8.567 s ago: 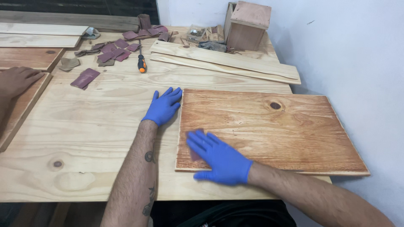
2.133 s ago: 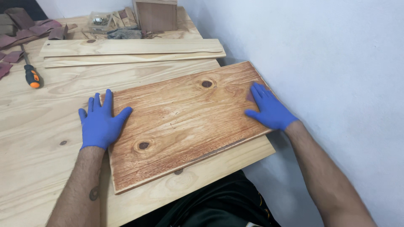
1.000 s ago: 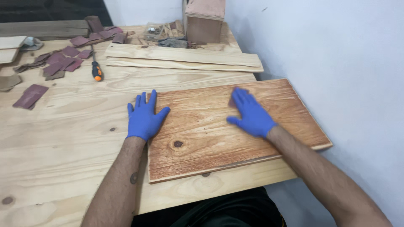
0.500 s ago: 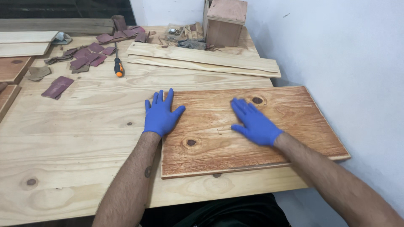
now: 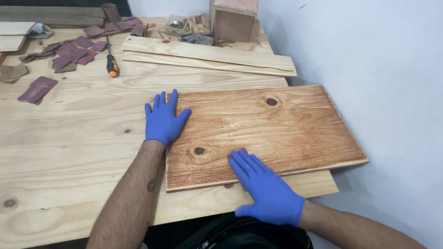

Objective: The person sands a rectangular wooden board on a workbench using a piece of sandpaper held in the right hand. The person repeatedly rubs the sandpaper across the surface of the board while stabilizing it with the left hand.

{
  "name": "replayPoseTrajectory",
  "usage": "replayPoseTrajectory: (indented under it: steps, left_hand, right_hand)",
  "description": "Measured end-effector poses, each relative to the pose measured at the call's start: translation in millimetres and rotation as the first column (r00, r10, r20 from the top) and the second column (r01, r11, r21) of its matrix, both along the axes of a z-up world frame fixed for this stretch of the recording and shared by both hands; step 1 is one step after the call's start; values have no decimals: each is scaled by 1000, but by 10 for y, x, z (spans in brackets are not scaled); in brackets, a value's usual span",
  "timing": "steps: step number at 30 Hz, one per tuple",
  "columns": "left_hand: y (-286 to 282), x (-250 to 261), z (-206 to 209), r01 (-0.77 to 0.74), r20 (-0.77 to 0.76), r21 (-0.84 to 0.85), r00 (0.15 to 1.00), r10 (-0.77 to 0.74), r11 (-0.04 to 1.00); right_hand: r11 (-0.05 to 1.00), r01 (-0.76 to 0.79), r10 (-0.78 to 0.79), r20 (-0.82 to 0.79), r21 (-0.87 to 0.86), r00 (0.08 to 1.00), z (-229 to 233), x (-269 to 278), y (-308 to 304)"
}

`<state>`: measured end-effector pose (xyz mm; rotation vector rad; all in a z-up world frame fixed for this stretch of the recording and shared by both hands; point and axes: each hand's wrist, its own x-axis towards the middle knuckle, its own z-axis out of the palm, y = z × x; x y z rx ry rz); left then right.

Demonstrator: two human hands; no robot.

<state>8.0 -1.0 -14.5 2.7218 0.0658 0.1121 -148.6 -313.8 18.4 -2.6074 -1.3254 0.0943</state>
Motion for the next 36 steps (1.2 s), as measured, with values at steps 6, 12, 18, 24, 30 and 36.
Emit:
replayPoseTrajectory:
  steps: [6, 12, 18, 24, 30, 36]
  left_hand:
    - [8, -50, 68, -19, -59, 18, 998, 20, 1000]
    - [23, -51, 95, -4, -73, 20, 997, 5, 1000]
    - [38, -69, 129, 18, -78, 28, 997, -15, 999]
    - [77, -69, 131, 55, -91, 41, 995, -51, 998]
    - [170, -1, 38, 99, -80, 69, 992, -94, 993]
    - [374, 100, -75, 128, -9, -21, 992, -129, 992]
  right_hand:
    - [941, 312, -320, -43, -130, 947, 285, 886, -202]
    - [708, 699, -687, 135, -100, 714, -280, 2337, -397]
    - [991, 119, -126, -145, -57, 981, 258, 659, 614]
    - [992, -129, 126, -179, -7, 976, 253, 510, 657]
    - [896, 435, -428, 92, -91, 899, -208, 2279, 524]
    - [996, 90, -90, -12, -6, 996, 194, 1033, 1078]
